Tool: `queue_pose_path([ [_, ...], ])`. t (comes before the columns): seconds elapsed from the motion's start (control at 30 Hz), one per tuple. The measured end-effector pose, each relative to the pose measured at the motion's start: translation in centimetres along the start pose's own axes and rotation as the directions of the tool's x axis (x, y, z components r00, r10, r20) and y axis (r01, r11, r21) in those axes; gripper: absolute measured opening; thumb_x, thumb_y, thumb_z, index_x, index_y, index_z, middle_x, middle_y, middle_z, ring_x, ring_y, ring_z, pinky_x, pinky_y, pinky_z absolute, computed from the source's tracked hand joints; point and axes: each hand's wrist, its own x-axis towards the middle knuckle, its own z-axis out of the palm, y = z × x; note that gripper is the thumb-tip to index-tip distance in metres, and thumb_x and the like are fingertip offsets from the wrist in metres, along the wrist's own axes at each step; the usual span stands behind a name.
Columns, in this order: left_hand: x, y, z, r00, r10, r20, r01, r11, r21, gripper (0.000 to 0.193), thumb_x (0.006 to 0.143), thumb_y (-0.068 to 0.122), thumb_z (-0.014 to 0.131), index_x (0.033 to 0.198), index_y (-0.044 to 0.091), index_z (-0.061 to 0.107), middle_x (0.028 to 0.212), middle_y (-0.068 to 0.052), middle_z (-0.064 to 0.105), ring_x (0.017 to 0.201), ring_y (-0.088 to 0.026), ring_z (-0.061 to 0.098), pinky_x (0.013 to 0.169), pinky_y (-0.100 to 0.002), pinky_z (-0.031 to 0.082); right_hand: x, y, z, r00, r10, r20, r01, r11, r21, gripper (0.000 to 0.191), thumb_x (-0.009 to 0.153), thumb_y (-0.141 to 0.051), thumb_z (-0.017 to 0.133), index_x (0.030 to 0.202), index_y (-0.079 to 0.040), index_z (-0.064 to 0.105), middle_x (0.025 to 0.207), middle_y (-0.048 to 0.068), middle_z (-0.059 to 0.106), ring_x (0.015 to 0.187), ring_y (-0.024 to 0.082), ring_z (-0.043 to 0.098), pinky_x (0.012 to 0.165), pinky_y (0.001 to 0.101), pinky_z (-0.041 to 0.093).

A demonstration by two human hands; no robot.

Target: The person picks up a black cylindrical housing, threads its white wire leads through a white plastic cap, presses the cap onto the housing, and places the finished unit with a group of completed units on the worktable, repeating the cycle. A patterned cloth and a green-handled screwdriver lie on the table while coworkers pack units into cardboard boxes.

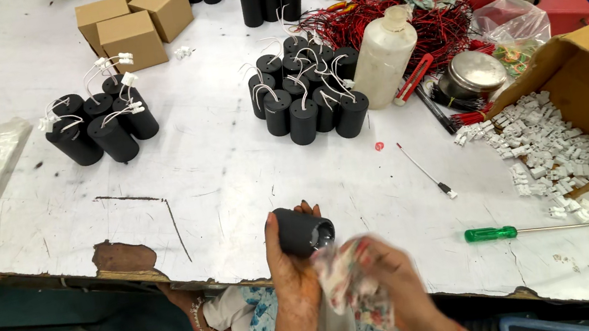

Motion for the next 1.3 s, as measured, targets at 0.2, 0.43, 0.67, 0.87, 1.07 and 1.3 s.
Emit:
queue_pose_path([
  [0.2, -0.7, 0.2, 0.2, 0.976, 0.148, 0.158, -0.173, 0.972, 0.161, 0.05, 0.091, 0.039, 0.072, 0.118, 0.0, 0.055, 0.106, -0.015, 0.065, 0.107, -0.027, 0.065, 0.102, -0.042, 0.051, 1.5, -4.5, -0.7, 0.818, -0.434, -0.376, 0.505, 0.857, 0.108, 0.029, 0.112, -0.024, 0.052, 0.126, 0.0, 0.06, 0.123, 0.017, 0.062, 0.112, 0.027, 0.067, 0.093, 0.0382, 0.06],
  [0.43, -2.9, -3.0, -0.5, 0.96, 0.253, 0.116, -0.278, 0.869, 0.409, 0.061, 0.087, 0.024, 0.074, 0.14, 0.014, 0.045, 0.123, -0.013, 0.061, 0.11, -0.024, 0.061, 0.091, -0.041, 0.05, 1.7, -1.4, 3.9, 0.671, -0.585, 0.455, 0.632, 0.13, -0.764, 0.043, 0.097, -0.023, 0.067, 0.131, 0.0, 0.056, 0.126, 0.02, 0.058, 0.109, 0.037, 0.063, 0.088, 0.0458, 0.052],
  [0.67, -3.6, -3.6, -2.3, 0.808, 0.384, 0.448, -0.583, 0.635, 0.507, 0.065, 0.088, 0.01, 0.078, 0.139, 0.004, 0.039, 0.13, -0.017, 0.06, 0.135, -0.023, 0.054, 0.113, -0.038, 0.044, 4.8, -3.6, 2.5, 0.966, -0.113, 0.233, 0.241, 0.719, -0.652, 0.036, 0.111, -0.023, 0.041, 0.109, 0.002, 0.067, 0.091, 0.013, 0.066, 0.082, 0.022, 0.064, 0.077, 0.0355, 0.054],
  [0.87, -3.5, -2.3, -2.1, 0.718, 0.232, 0.656, -0.679, 0.438, 0.589, 0.076, 0.082, 0.004, 0.081, 0.143, 0.003, 0.034, 0.127, -0.017, 0.06, 0.129, -0.028, 0.058, 0.108, -0.038, 0.051, 6.9, -4.8, 0.0, 0.966, 0.219, 0.141, -0.159, 0.925, -0.346, 0.033, 0.107, -0.021, 0.045, 0.102, 0.003, 0.068, 0.095, 0.008, 0.069, 0.089, 0.012, 0.062, 0.079, 0.0264, 0.05],
  [1.07, -3.2, -2.0, -1.6, 0.732, 0.066, 0.678, -0.678, -0.019, 0.734, 0.1, 0.077, 0.007, 0.08, 0.155, 0.003, 0.017, 0.122, -0.015, 0.065, 0.108, -0.03, 0.072, 0.09, -0.034, 0.06, 4.0, -6.7, 1.8, 0.958, -0.263, 0.118, 0.278, 0.735, -0.618, 0.028, 0.097, -0.006, 0.051, 0.114, -0.003, 0.073, 0.123, 0.011, 0.059, 0.105, 0.021, 0.068, 0.082, 0.0333, 0.063],
  [1.3, -3.6, -1.8, -1.7, 0.627, -0.084, 0.775, -0.77, -0.221, 0.599, 0.123, 0.071, 0.009, 0.086, 0.162, 0.001, 0.004, 0.129, -0.026, 0.059, 0.113, -0.04, 0.067, 0.091, -0.044, 0.058, 0.9, -5.5, 2.4, 0.772, -0.413, 0.483, 0.603, 0.236, -0.762, 0.045, 0.079, 0.006, 0.062, 0.122, -0.005, 0.071, 0.117, 0.011, 0.065, 0.116, 0.033, 0.059, 0.096, 0.043, 0.053],
])
